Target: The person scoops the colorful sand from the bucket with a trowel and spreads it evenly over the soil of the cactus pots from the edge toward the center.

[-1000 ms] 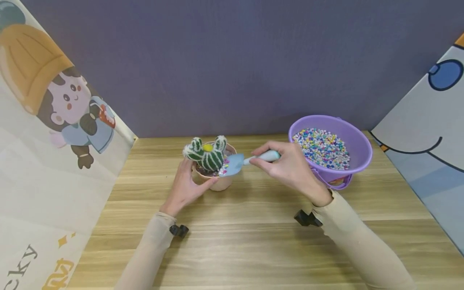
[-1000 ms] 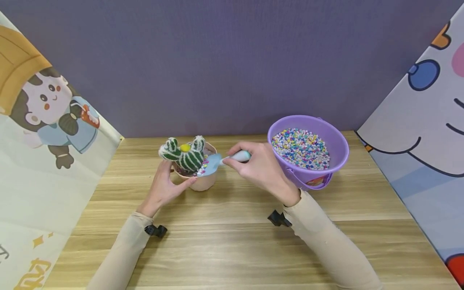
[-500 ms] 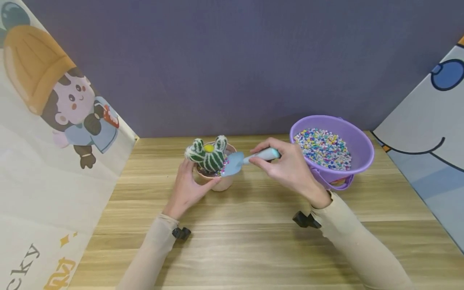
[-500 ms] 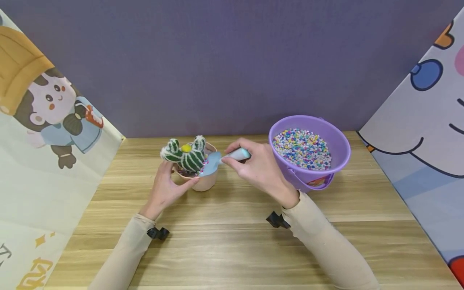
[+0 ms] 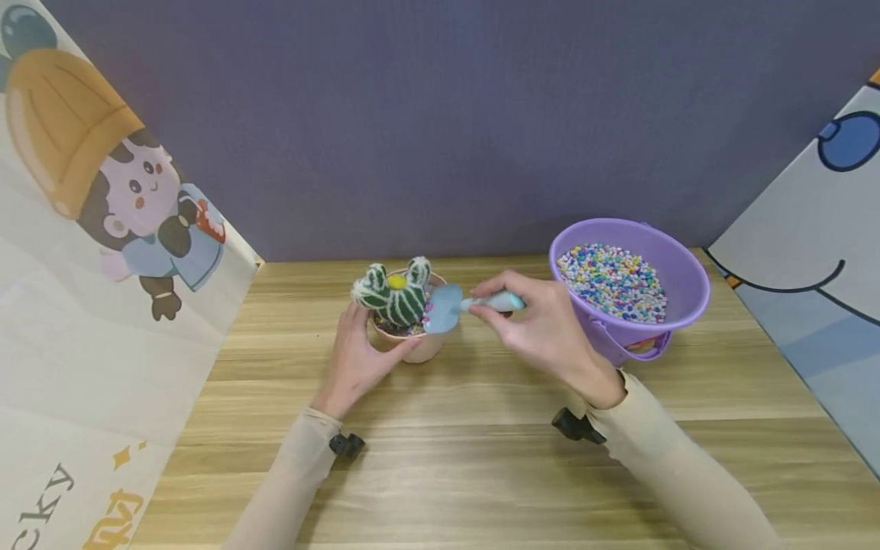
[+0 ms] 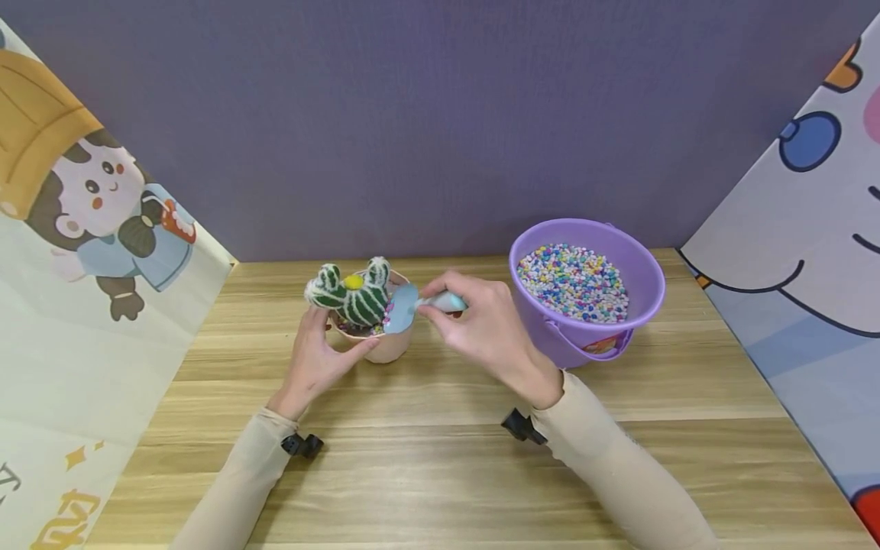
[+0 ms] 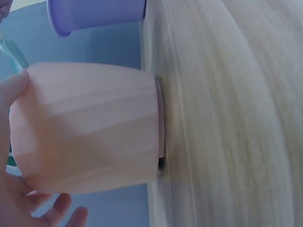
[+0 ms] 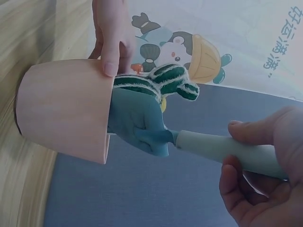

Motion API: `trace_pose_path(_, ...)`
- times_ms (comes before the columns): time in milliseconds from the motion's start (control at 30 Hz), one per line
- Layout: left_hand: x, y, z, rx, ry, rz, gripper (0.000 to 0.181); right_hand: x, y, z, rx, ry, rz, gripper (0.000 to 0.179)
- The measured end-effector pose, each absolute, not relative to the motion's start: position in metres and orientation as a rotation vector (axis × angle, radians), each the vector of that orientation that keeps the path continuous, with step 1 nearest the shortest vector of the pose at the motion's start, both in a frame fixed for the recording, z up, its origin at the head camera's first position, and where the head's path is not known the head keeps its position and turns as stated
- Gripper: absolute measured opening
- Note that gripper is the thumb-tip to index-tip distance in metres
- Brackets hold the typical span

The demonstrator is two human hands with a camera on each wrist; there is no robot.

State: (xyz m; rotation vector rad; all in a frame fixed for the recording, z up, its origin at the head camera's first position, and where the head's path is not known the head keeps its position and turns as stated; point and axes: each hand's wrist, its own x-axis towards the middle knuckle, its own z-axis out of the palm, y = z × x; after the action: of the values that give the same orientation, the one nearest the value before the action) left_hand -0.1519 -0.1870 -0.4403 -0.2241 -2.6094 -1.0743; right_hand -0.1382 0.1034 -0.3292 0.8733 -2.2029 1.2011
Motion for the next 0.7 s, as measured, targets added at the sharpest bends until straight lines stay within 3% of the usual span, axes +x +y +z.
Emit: trace_pose_path(700, -0.146, -0.168, -0.446, -0.096, -2.490, -0.986, 0.116, -0.135, 0.108, -0.328, 0.844, -2.194, 1.280, 0.016)
